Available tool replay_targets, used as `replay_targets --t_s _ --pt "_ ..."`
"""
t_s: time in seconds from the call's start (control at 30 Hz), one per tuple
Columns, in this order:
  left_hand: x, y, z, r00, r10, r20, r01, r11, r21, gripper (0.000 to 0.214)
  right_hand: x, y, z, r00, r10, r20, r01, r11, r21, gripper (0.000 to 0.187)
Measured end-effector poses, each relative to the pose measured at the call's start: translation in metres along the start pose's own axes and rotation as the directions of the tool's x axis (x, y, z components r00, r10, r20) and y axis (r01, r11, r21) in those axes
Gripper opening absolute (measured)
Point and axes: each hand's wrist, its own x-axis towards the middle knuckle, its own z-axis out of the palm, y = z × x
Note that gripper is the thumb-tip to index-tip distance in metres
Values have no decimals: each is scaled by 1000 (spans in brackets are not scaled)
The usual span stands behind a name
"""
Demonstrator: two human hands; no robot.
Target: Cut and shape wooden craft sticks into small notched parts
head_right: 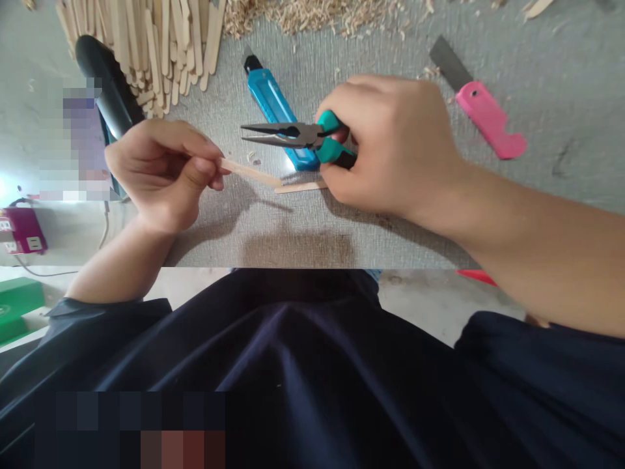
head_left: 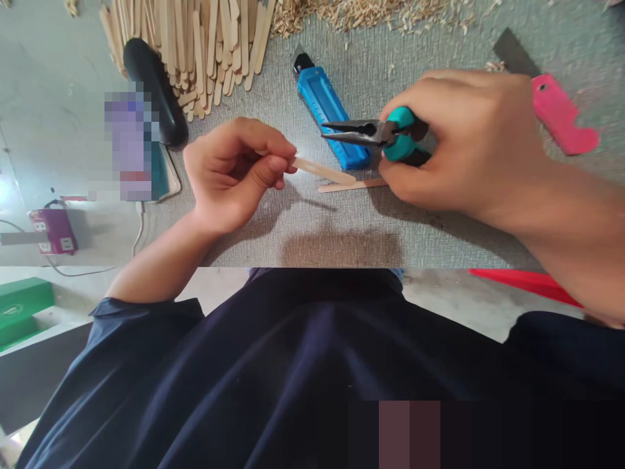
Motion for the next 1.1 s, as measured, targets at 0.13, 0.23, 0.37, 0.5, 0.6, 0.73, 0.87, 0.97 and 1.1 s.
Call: replay_targets --t_s 0.13,0.23,0.37,0.5,0.6,0.73,0.87,0.97,1.1 --pt "2 -2 0 994 104 33 -103 994 -42 16 0 3 0 999 -33 -3 33 999 -7 14" --pt "4 1 -1 991 127 34 -129 989 68 26 -1 3 1 996 -90 23 90 996 2 14" --pt "6 -2 -1 975 219 50 -223 969 110 21 -4 4 4 979 -203 -13 203 979 5 15" --pt "6 -1 -5 952 293 90 -305 932 198 23 -5 7 4 969 -240 63 239 971 29 13" --pt "5 10 -6 972 197 127 -213 968 133 22 -4 7 0 964 -226 143 228 974 -2 16" --pt "4 32 5 931 -339 134 310 929 201 24 -5 4 -4 965 -207 163 223 971 -88 17" --pt "2 45 13 916 -380 130 351 915 200 26 -6 0 -5 968 -175 180 212 955 -209 20" --pt "0 42 9 924 -368 102 337 912 235 26 -4 -1 -3 966 -190 174 232 937 -262 28" --pt "1 25 3 988 24 152 -46 989 143 31 -1 -7 -4 971 -174 161 221 910 -349 25"
